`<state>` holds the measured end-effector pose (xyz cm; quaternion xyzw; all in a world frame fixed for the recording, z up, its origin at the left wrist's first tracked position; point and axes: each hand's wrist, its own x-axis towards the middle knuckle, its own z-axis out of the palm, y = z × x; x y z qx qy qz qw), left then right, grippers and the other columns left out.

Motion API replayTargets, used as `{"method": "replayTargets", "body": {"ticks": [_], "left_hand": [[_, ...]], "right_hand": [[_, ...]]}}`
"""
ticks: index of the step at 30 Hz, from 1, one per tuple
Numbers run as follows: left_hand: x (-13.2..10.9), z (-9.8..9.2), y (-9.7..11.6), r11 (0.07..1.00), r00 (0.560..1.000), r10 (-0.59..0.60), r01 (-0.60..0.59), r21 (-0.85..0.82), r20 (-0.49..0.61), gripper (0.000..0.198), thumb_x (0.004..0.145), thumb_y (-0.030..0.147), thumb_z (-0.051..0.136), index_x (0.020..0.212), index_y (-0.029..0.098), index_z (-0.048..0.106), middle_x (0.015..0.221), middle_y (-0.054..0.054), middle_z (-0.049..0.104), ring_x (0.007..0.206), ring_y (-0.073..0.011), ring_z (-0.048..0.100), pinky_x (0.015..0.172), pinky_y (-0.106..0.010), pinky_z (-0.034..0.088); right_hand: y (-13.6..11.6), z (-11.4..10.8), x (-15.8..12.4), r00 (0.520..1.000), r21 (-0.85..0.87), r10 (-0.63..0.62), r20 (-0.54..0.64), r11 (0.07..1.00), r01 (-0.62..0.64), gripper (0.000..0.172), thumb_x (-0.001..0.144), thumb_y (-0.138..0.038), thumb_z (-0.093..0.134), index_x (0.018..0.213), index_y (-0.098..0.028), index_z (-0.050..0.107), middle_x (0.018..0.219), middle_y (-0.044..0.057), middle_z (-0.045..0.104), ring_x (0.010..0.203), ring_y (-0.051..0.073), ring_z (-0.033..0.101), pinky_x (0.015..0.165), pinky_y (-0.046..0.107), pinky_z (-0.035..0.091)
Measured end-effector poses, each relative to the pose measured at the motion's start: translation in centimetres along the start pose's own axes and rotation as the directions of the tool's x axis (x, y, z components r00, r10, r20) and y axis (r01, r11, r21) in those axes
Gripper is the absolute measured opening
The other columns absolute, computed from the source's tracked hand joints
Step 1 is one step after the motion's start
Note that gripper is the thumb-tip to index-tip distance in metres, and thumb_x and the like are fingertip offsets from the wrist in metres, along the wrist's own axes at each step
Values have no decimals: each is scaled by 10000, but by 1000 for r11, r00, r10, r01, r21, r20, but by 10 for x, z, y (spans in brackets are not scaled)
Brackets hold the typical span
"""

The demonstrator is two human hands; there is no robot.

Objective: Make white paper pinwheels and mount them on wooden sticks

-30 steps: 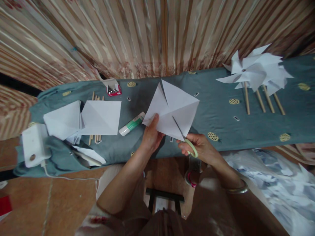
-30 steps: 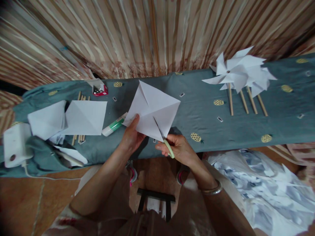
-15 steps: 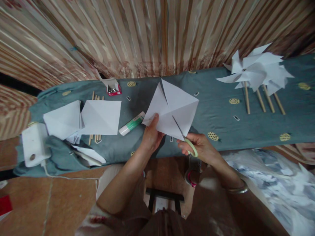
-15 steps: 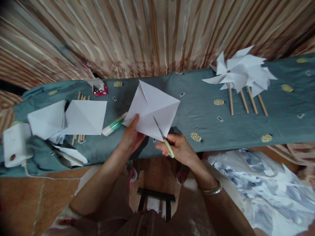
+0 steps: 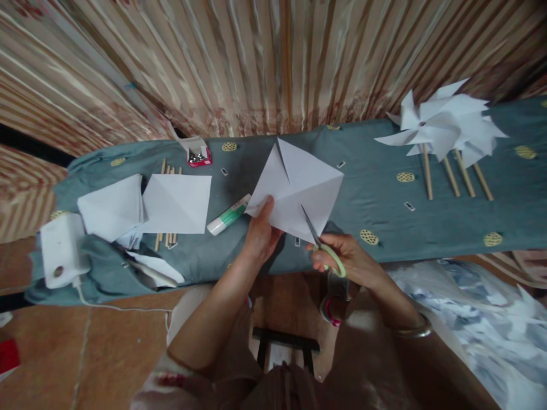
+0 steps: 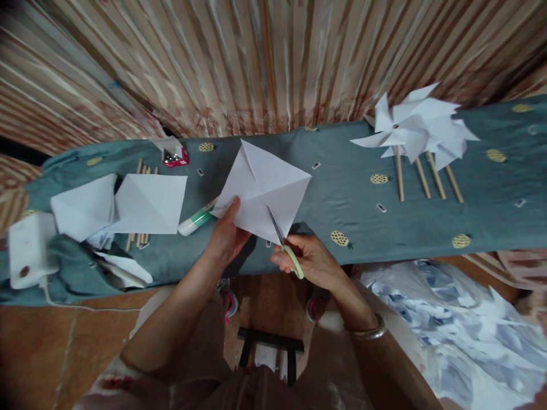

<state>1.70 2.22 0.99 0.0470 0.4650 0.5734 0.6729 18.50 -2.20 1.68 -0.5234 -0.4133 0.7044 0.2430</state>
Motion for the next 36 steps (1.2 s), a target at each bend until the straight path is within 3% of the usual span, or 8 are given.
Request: {"method": "replayTargets", "body": {"ticks": [10, 14, 18, 20, 22, 28, 33, 36], "left_hand": [[7, -6, 20, 996, 997, 74, -73, -55, 18, 123, 911, 207, 593, 1010, 163, 651, 909, -13, 727, 802, -117, 693, 869, -258, 559], [4, -8, 20, 997, 996, 73, -71, -26, 42, 104, 872, 177, 632, 967, 153, 665, 907, -16, 733, 811, -125, 697, 878, -261, 549], [-4, -7, 14, 996, 994, -10, 0, 89, 107, 56, 842, 186, 657, 889, 166, 680, 863, -23, 744, 886, -169, 712, 891, -285, 542], [-7, -8, 10, 989, 988, -57, 35, 144, 146, 93, 800, 212, 696, 877, 160, 690, 871, -42, 754, 941, -208, 710, 915, -321, 533], [-9, -10, 5, 981, 981, -79, 45, 190, 177, 148, 752, 226, 732, 868, 139, 702, 878, -64, 759, 971, -239, 705, 947, -352, 512], [-8, -25, -9, 944, 979, -83, 17, 329, 187, 237, 648, 235, 817, 849, 140, 733, 944, -96, 765, 966, -264, 692, 993, -393, 455], [-8, -33, -17, 909, 979, -61, -26, 417, 194, 290, 626, 286, 854, 868, 177, 735, 972, -78, 768, 1002, -276, 678, 1019, -396, 438], [-14, -23, -15, 943, 955, -122, 27, 333, 270, 350, 664, 404, 828, 913, 178, 731, 965, -83, 768, 1055, -297, 673, 1024, -406, 453]], "right_hand": [[-2, -40, -19, 994, -112, 73, 86, 992, -63, 457, 579, -538, 850, 786, -160, 698, 576, -11, 632, 514, 110, 580, 487, 224, 474], [2, -62, -22, 987, -93, -119, -110, 990, 109, 496, 613, -608, 813, 861, -185, 731, 611, 16, 669, 522, 129, 579, 493, 248, 471], [4, -72, -15, 815, -98, -317, -485, 946, 309, 385, 630, -504, 843, 902, -259, 723, 754, 20, 737, 635, 168, 652, 603, 291, 526], [3, -73, -11, 741, -128, -374, -558, 921, 369, 345, 640, -438, 849, 916, -280, 715, 830, 21, 752, 726, 196, 688, 680, 324, 545], [1, -74, -10, 714, -148, -408, -570, 905, 399, 355, 628, -412, 856, 924, -278, 711, 860, 19, 753, 776, 209, 698, 723, 341, 546], [1, -62, -13, 842, -133, -353, -408, 936, 327, 473, 557, -414, 890, 960, -247, 707, 818, 9, 730, 725, 181, 660, 634, 296, 517], [1, -45, -9, 877, -102, -279, -392, 960, 260, 453, 474, -448, 906, 799, -220, 689, 550, -75, 545, 478, 83, 428, 453, 233, 360], [2, -39, -6, 868, -45, -250, -429, 966, 256, 436, 439, -445, 909, 703, -211, 652, 520, -78, 516, 469, 80, 407, 451, 233, 345]]}}
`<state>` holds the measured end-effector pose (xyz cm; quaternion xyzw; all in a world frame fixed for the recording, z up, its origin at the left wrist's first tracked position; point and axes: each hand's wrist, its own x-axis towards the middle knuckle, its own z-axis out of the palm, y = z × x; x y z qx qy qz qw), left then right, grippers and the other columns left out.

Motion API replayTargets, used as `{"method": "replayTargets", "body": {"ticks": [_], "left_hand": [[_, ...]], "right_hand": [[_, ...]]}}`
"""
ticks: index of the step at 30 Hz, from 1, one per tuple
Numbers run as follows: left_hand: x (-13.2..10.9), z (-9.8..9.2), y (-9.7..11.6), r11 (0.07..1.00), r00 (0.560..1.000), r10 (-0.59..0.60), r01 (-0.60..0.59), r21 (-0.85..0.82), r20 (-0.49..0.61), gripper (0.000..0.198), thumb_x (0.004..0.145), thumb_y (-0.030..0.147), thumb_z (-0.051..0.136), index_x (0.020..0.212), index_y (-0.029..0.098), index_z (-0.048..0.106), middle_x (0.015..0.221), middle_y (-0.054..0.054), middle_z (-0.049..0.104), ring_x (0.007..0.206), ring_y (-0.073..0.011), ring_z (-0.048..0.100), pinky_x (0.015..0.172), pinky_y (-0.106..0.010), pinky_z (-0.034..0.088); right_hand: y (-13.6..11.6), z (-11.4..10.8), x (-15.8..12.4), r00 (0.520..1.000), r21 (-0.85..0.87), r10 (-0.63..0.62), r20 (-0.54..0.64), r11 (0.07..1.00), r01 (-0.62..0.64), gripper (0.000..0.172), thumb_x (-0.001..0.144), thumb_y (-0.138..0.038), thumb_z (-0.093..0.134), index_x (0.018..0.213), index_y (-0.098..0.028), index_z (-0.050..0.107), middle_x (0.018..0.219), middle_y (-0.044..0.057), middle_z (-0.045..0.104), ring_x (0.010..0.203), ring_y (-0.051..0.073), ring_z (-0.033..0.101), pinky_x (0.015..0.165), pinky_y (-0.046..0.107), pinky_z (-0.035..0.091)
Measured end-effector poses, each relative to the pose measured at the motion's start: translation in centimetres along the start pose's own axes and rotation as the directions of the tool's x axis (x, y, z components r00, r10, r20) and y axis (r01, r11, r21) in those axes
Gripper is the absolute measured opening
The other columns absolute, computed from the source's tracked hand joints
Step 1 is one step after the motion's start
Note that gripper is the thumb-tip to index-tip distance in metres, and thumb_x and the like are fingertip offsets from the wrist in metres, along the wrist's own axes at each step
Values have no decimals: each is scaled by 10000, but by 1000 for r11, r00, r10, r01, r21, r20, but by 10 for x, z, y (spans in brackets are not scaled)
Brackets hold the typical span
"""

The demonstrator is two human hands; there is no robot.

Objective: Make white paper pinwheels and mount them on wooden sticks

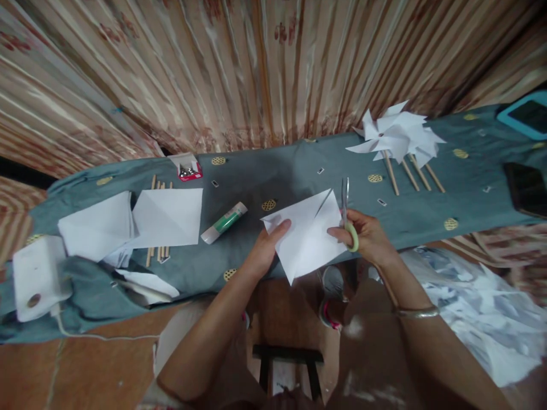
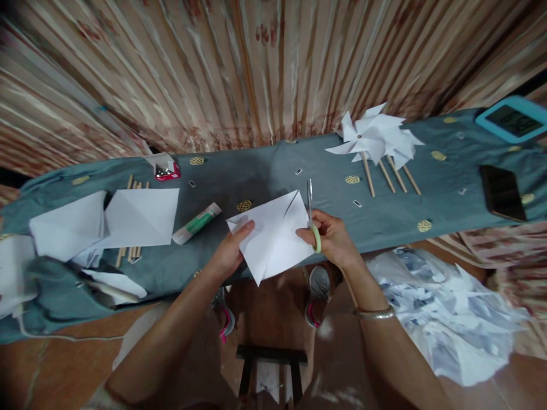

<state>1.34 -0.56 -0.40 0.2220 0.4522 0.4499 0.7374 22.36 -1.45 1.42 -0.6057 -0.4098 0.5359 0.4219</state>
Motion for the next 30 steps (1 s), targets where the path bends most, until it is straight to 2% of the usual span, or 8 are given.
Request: {"method": "replayTargets", "body": {"ticks": [5, 9, 12, 15, 19, 22, 25, 30], "left_hand": [[-15, 20, 18, 969, 990, 18, 17, -246, 140, 450, 774, 555, 679, 1024, 182, 706, 1043, -109, 750, 1209, -334, 605, 1018, -442, 484], [-22, 19, 22, 959, 970, 66, 3, -284, 235, 477, 746, 564, 703, 1050, 196, 693, 1138, -110, 720, 1269, -337, 554, 1035, -472, 470], [-21, 17, 18, 968, 960, 98, -31, -248, 264, 427, 700, 475, 761, 1036, 224, 683, 1217, -89, 687, 1260, -315, 558, 1028, -480, 467], [-20, 24, 13, 986, 959, 112, -76, -146, 261, 411, 668, 311, 801, 1054, 246, 675, 1264, -63, 668, 1248, -277, 572, 1023, -417, 466], [-14, 39, 7, 981, 973, 154, -130, -141, 175, 413, 676, 254, 795, 1070, 219, 675, 1126, -58, 729, 1184, -251, 616, 1005, -374, 471], [-4, 42, 4, 966, 978, 209, -209, -150, -19, 388, 647, 173, 794, 1017, 186, 679, 993, -46, 751, 1079, -222, 663, 1000, -349, 468], [5, 36, 4, 958, 953, 244, -265, -106, -179, 420, 610, 77, 775, 1001, 190, 672, 929, -15, 746, 987, -191, 681, 972, -323, 475], [16, 18, 6, 925, 906, 378, -379, 35, -192, 483, 621, 118, 771, 1080, 212, 654, 1004, -27, 745, 1004, -204, 672, 960, -325, 490]], "right_hand": [[3, 14, 1, 964, 170, -29, -266, 982, 77, 380, 444, -332, 888, 587, -215, 556, 509, -88, 489, 468, 71, 381, 459, 231, 341], [2, 26, 6, 938, 297, -24, -345, 946, 133, 303, 513, -309, 811, 632, -222, 545, 623, -60, 591, 572, 103, 515, 577, 253, 443], [-1, 33, 11, 922, 356, -26, -386, 918, 175, 293, 529, -302, 773, 640, -229, 513, 674, -49, 629, 646, 129, 578, 661, 281, 482], [-3, 41, 15, 920, 384, -23, -391, 904, 186, 318, 534, -322, 778, 638, -231, 492, 647, -53, 623, 619, 129, 574, 643, 288, 476], [0, 55, 18, 947, 449, -27, -321, 876, 177, 344, 533, -383, 813, 726, -224, 576, 680, -36, 669, 615, 145, 594, 622, 302, 476], [2, 65, 18, 956, 480, -16, -292, 862, 161, 376, 498, -375, 851, 733, -217, 603, 675, -36, 675, 594, 136, 579, 606, 294, 467], [1, 68, 17, 968, 474, -11, -252, 870, 133, 388, 484, -367, 877, 728, -212, 618, 660, -37, 666, 579, 127, 554, 582, 281, 447], [4, 63, 10, 980, 309, -99, -174, 939, 150, 340, 658, -479, 809, 787, -199, 666, 614, -46, 609, 547, 97, 493, 538, 245, 400]]}}
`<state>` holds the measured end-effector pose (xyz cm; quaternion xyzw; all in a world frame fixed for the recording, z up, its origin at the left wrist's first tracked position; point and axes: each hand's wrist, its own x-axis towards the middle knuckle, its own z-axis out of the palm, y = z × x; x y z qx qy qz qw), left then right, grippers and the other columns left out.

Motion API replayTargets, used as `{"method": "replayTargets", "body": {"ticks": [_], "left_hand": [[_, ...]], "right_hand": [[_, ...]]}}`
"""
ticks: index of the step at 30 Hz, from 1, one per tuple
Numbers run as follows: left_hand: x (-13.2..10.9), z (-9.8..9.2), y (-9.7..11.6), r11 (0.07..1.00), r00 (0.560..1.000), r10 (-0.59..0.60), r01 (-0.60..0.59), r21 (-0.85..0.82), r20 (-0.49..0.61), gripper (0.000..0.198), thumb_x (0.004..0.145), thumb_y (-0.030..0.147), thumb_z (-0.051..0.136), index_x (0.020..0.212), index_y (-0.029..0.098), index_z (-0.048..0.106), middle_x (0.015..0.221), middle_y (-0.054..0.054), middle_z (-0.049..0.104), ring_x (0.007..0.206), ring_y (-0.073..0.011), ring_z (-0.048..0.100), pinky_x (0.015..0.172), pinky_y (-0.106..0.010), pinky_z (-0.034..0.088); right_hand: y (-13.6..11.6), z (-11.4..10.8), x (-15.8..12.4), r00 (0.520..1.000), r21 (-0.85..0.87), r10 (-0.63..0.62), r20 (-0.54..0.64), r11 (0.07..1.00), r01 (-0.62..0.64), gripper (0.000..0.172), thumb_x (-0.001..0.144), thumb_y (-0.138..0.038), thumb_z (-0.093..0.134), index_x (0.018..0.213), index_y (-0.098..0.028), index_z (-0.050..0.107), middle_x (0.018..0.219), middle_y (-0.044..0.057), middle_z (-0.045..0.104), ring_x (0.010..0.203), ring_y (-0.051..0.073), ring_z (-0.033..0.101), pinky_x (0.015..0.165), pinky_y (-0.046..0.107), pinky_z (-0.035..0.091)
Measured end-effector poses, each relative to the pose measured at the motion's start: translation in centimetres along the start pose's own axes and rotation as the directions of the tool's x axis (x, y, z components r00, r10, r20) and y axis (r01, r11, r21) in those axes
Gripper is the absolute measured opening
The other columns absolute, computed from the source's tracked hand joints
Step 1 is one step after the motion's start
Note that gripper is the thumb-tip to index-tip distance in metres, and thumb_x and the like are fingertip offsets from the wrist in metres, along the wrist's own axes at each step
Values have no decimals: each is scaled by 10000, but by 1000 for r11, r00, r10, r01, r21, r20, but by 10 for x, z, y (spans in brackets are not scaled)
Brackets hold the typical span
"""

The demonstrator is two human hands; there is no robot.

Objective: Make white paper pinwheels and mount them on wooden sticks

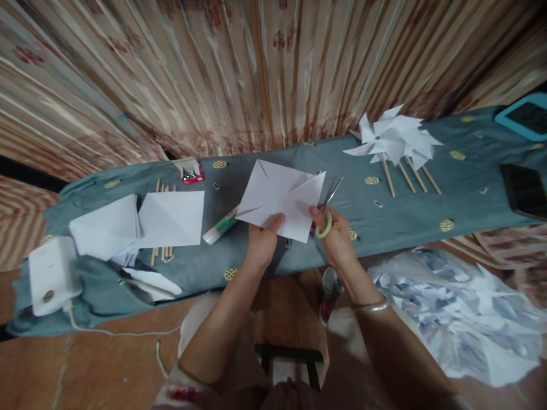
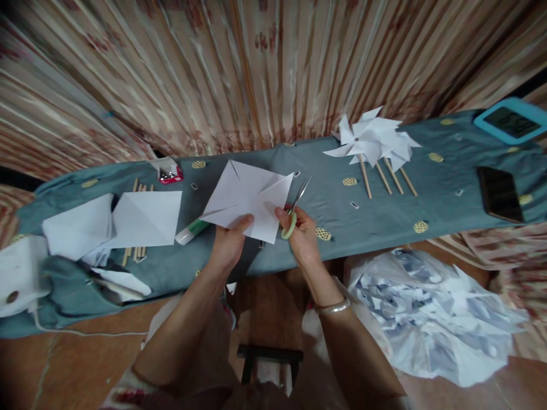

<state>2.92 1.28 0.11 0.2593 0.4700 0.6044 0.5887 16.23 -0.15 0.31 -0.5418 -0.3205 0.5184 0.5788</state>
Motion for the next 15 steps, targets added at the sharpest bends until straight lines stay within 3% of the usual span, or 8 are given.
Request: {"method": "replayTargets", "body": {"ticks": [3, 6, 11, 15], "left_hand": [[10, -10, 0, 985, 994, 106, -100, 139, -37, 458, 636, 164, 759, 1081, 197, 653, 1040, -59, 740, 1005, -232, 673, 965, -362, 494], [17, -18, 3, 950, 980, 198, -185, 251, -26, 370, 663, 209, 740, 1025, 190, 666, 1041, -83, 734, 1017, -255, 670, 983, -397, 492], [27, -25, 5, 915, 954, 300, -290, 279, 7, 289, 688, 220, 718, 972, 213, 667, 959, -63, 737, 992, -244, 674, 980, -402, 503], [33, -28, 1, 907, 943, 332, -320, 273, 3, 302, 703, 224, 716, 997, 191, 659, 939, -62, 730, 966, -230, 682, 970, -400, 509]], "right_hand": [[0, -9, -8, 995, -135, 21, 96, 991, -7, 393, 761, -576, 703, 811, -188, 677, 635, -21, 632, 545, 97, 512, 500, 232, 381], [-4, -18, -17, 961, -222, 164, 221, 968, -114, 492, 751, -650, 675, 919, -187, 677, 754, 33, 712, 650, 144, 628, 498, 227, 411], [-14, -26, -30, 803, -385, 400, 442, 893, -233, 559, 702, -669, 705, 931, -160, 677, 690, 41, 694, 594, 147, 627, 479, 234, 432], [-16, -30, -35, 706, -417, 495, 507, 858, -301, 518, 690, -597, 756, 918, -141, 667, 645, 19, 656, 557, 124, 602, 523, 246, 487]]}}
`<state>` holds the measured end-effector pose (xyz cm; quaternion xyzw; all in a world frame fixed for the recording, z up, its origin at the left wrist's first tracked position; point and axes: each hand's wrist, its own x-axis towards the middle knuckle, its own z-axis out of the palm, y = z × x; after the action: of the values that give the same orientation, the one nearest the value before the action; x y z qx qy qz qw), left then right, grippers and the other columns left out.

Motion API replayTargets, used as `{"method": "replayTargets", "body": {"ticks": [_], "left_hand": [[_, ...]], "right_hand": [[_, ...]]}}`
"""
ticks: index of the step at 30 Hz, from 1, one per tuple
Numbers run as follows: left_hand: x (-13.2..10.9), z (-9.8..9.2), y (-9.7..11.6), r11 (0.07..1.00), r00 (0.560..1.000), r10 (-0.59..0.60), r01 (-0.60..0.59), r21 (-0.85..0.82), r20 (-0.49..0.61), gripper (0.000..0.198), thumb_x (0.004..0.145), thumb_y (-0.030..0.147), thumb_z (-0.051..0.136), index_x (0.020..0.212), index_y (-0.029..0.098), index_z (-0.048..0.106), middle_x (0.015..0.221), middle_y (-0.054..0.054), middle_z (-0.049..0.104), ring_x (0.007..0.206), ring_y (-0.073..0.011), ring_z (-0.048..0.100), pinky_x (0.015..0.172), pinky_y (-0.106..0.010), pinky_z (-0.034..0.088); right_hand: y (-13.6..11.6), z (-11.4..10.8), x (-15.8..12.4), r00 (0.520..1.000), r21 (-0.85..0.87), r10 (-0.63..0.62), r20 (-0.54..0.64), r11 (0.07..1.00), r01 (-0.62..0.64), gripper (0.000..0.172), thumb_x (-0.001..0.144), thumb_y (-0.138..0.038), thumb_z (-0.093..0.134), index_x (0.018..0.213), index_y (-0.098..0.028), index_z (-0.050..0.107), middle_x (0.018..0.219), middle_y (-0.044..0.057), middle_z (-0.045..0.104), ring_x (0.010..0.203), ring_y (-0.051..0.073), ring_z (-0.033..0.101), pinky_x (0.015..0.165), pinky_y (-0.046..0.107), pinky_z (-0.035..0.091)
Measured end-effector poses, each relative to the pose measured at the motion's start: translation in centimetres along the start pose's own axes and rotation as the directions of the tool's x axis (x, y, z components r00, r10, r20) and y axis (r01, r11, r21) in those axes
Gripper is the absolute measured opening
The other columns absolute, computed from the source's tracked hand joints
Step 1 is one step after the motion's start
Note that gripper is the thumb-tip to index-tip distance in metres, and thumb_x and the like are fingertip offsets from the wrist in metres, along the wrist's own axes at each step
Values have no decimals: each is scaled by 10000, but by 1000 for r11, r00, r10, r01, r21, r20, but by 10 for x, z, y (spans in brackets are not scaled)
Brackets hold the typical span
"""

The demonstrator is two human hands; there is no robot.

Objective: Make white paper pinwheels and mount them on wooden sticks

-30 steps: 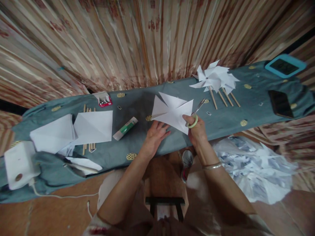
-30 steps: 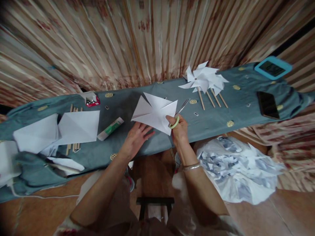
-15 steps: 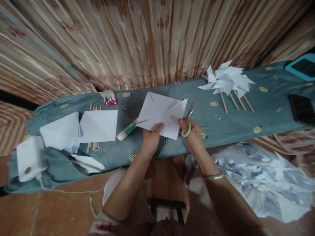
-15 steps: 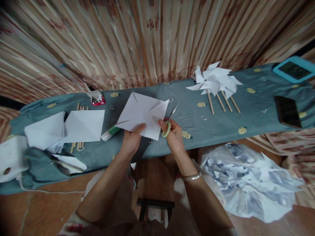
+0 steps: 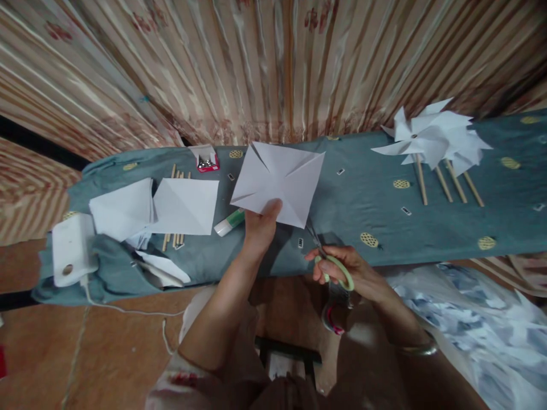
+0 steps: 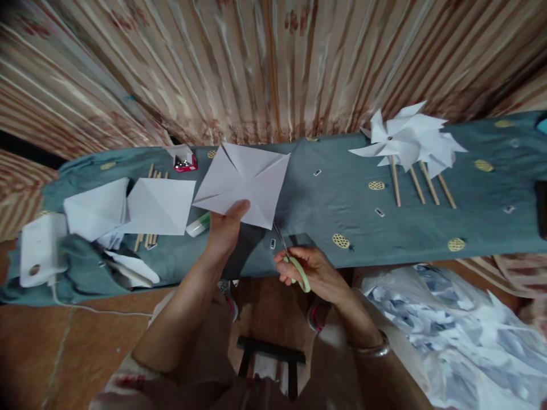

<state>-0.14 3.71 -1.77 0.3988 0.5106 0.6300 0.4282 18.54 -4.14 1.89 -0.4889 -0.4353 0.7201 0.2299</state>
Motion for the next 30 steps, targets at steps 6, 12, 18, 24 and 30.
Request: {"method": "replayTargets", "body": {"ticks": [6, 12, 18, 24, 30], "left_hand": [[1, 1, -3, 999, 999, 40, -40, 5, 3, 291, 695, 219, 720, 976, 185, 654, 932, -60, 720, 972, -231, 676, 973, -400, 502], [3, 2, -4, 999, 999, 49, -49, 20, -11, 314, 700, 218, 706, 1007, 182, 652, 979, -67, 719, 994, -222, 670, 995, -403, 495], [-1, 3, -4, 993, 998, 58, -59, 100, 16, 283, 700, 211, 706, 978, 197, 654, 965, -68, 721, 988, -234, 672, 981, -402, 500], [-6, 6, -5, 993, 1000, 14, -17, 118, 28, 306, 696, 231, 718, 987, 209, 626, 990, -75, 713, 1009, -247, 671, 1002, -428, 488], [-11, 8, -2, 993, 998, 19, -25, 114, 53, 284, 707, 210, 693, 979, 214, 611, 985, -69, 713, 1050, -236, 661, 1021, -416, 481]], "right_hand": [[5, -3, -3, 998, 13, 56, -5, 998, -56, 510, 684, -559, 774, 929, -124, 672, 635, 14, 633, 542, 113, 582, 525, 246, 497], [1, -7, -6, 999, -24, 26, 28, 999, -25, 542, 667, -605, 771, 940, -145, 682, 647, 2, 638, 561, 105, 591, 546, 229, 508], [2, -6, -5, 999, -62, 41, 16, 997, -40, 549, 670, -607, 765, 945, -138, 684, 643, -1, 635, 562, 104, 584, 547, 225, 503], [4, -6, -2, 999, 16, 53, 5, 998, -53, 512, 654, -597, 786, 912, -167, 682, 630, -14, 644, 543, 95, 593, 526, 207, 498], [1, -5, -3, 999, 12, 49, -14, 999, -49, 517, 651, -601, 791, 900, -161, 683, 616, -12, 650, 538, 94, 601, 532, 206, 513]]}}
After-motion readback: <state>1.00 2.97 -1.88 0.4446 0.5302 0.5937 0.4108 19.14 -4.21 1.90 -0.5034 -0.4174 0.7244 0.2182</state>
